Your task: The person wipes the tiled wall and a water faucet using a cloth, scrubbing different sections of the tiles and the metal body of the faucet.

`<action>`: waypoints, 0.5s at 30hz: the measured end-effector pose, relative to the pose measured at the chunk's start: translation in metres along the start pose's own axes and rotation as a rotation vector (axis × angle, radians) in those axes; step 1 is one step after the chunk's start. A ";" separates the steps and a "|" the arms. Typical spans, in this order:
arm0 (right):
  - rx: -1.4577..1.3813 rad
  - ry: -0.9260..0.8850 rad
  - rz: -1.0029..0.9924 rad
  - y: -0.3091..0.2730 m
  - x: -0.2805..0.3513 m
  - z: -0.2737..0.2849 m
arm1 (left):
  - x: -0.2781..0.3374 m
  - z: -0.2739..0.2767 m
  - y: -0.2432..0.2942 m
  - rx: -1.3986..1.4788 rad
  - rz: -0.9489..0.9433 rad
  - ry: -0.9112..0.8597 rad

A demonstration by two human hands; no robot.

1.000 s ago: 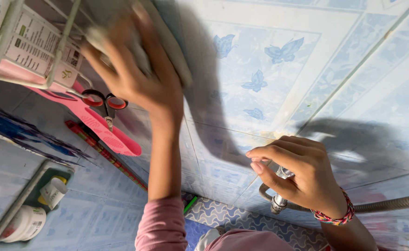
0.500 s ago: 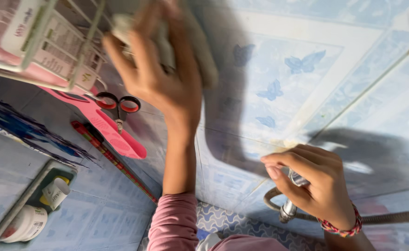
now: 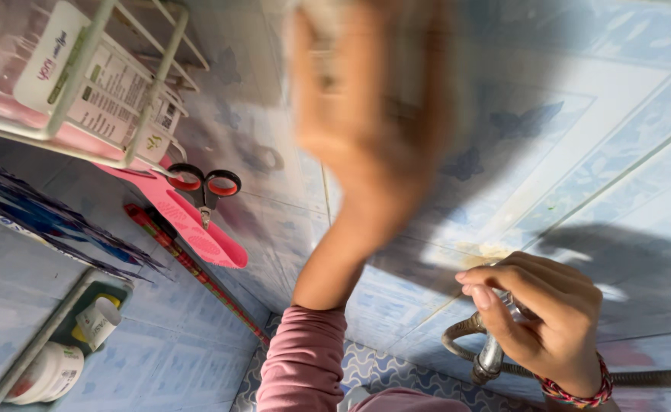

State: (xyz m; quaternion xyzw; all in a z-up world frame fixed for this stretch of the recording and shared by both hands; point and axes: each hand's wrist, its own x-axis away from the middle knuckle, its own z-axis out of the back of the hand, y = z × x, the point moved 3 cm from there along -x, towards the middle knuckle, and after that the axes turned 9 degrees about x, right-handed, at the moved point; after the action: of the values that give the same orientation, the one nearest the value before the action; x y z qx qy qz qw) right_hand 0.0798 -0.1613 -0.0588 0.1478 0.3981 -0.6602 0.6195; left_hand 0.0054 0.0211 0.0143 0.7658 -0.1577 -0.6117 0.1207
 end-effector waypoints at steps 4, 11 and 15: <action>0.039 0.011 -0.019 -0.009 0.001 0.003 | 0.058 -0.051 0.041 0.161 -0.269 -0.352; 0.028 0.038 0.018 -0.006 0.001 0.006 | 0.045 -0.050 0.051 0.054 -0.311 -0.178; 0.025 0.048 0.045 0.000 0.003 0.005 | 0.001 -0.009 0.023 -0.067 -0.254 -0.083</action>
State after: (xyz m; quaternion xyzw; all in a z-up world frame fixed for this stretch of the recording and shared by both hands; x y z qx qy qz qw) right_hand 0.0808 -0.1670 -0.0575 0.1803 0.4014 -0.6471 0.6226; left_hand 0.0122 -0.0006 0.0238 0.7492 -0.0438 -0.6580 0.0613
